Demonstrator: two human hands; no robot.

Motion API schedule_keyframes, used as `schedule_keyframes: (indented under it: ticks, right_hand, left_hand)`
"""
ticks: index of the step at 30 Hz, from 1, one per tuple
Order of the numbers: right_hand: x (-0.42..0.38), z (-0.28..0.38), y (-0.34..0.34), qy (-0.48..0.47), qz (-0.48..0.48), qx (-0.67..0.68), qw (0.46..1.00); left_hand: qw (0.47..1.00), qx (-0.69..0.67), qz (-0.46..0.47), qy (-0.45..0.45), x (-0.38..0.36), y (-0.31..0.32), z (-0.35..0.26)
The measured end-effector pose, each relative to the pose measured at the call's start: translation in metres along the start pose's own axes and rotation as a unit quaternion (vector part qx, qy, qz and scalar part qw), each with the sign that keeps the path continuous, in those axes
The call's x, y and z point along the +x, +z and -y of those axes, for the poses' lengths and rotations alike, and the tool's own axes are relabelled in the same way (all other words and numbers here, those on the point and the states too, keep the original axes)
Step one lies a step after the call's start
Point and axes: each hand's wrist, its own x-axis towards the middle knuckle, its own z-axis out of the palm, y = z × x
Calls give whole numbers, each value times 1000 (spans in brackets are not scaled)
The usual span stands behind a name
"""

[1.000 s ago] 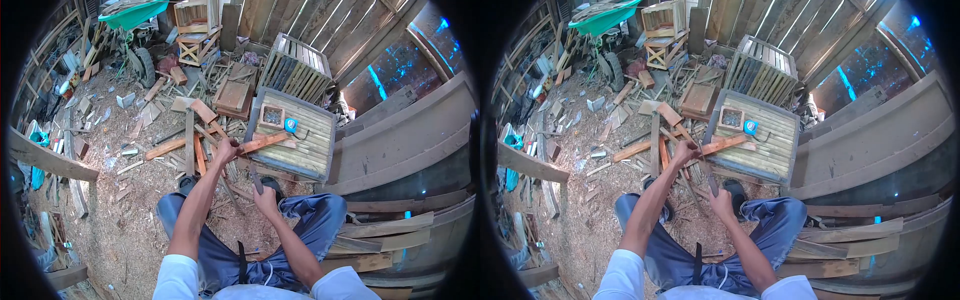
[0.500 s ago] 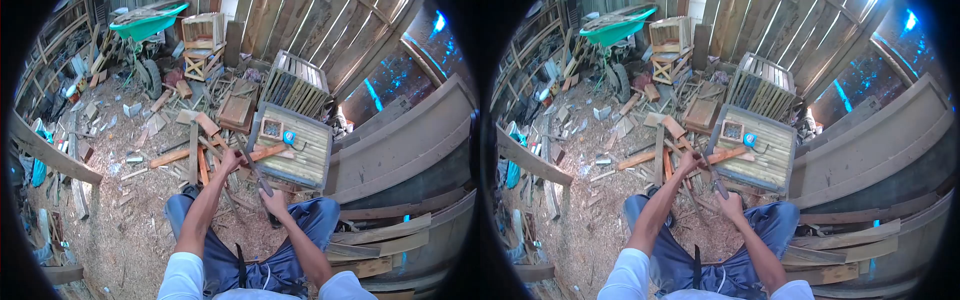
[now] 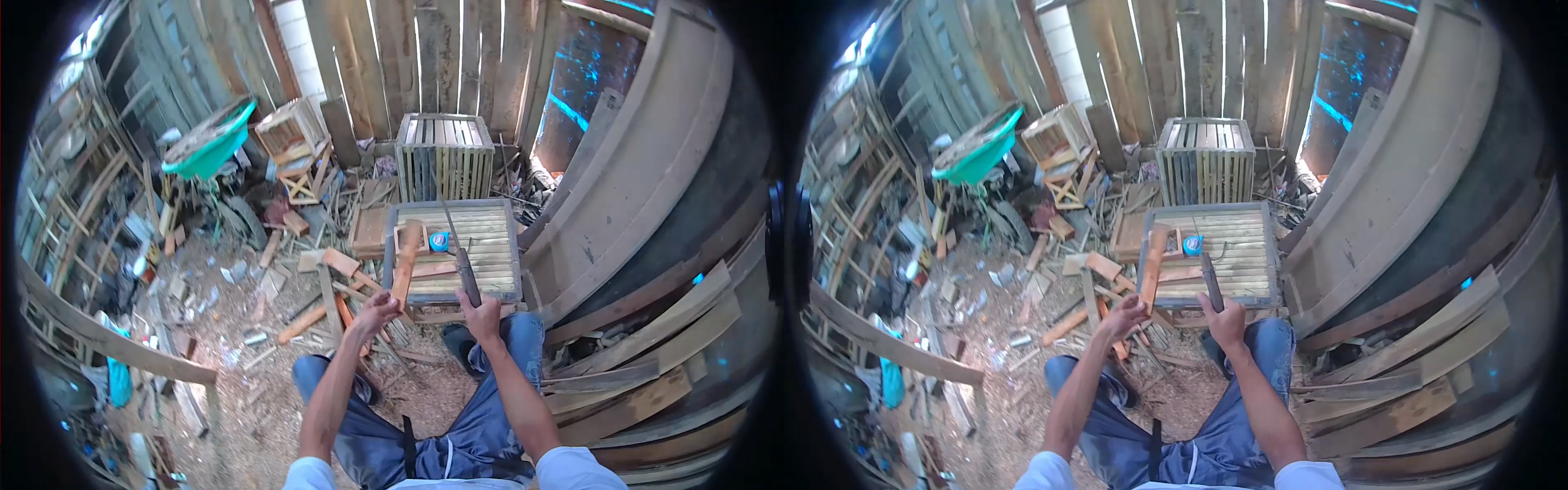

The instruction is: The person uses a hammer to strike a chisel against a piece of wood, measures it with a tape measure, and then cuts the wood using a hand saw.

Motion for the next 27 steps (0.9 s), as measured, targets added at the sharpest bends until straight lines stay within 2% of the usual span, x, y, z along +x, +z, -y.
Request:
schedule_keyframes:
  ticks: [1,2,4,8,9,12,13,16,17,18,19,22,24,27]
  right_hand:
    - [-1,10,-4,31,16,38,999]
    - [0,12,0,37,19,75,996]
    - [2,9,5,50,27,144,988]
    - [2,2,4,50,35,29,998]
    - [1,0,4,47,37,-25,998]
    - [-3,-6,10,52,7,33,998]
    - [0,-9,12,84,-10,-1,996]
    - [2,-3,5,36,-81,88,992]
    - [-1,1,-2,59,-64,89,992]
    - [4,-26,9,74,-63,74,993]
    - [-2,-21,0,60,-73,93,991]
    - [5,-26,-18,38,-92,98,990]
    - [-6,-28,-40,82,-78,49,992]
    - [-1,-40,-65,58,-116,9,992]
  left_hand:
    - [998,-35,50,14,-3,5,-1]
    - [996,-62,52,42,-6,13,4]
    - [995,-94,20,36,-19,39,0]
    - [989,-142,-34,19,-13,83,4]
    - [993,-110,-29,37,-6,88,13]
    - [995,-79,26,50,-6,115,19]
    - [995,-79,0,57,-6,123,20]
    - [997,-63,20,36,-4,122,22]
    - [998,-58,21,27,-4,120,25]
    - [998,-54,22,16,-7,124,27]
    - [998,-51,28,4,-9,126,31]
    - [991,115,64,-5,-14,130,40]
    - [976,207,44,-51,3,119,67]
    - [977,182,100,45,-18,156,62]
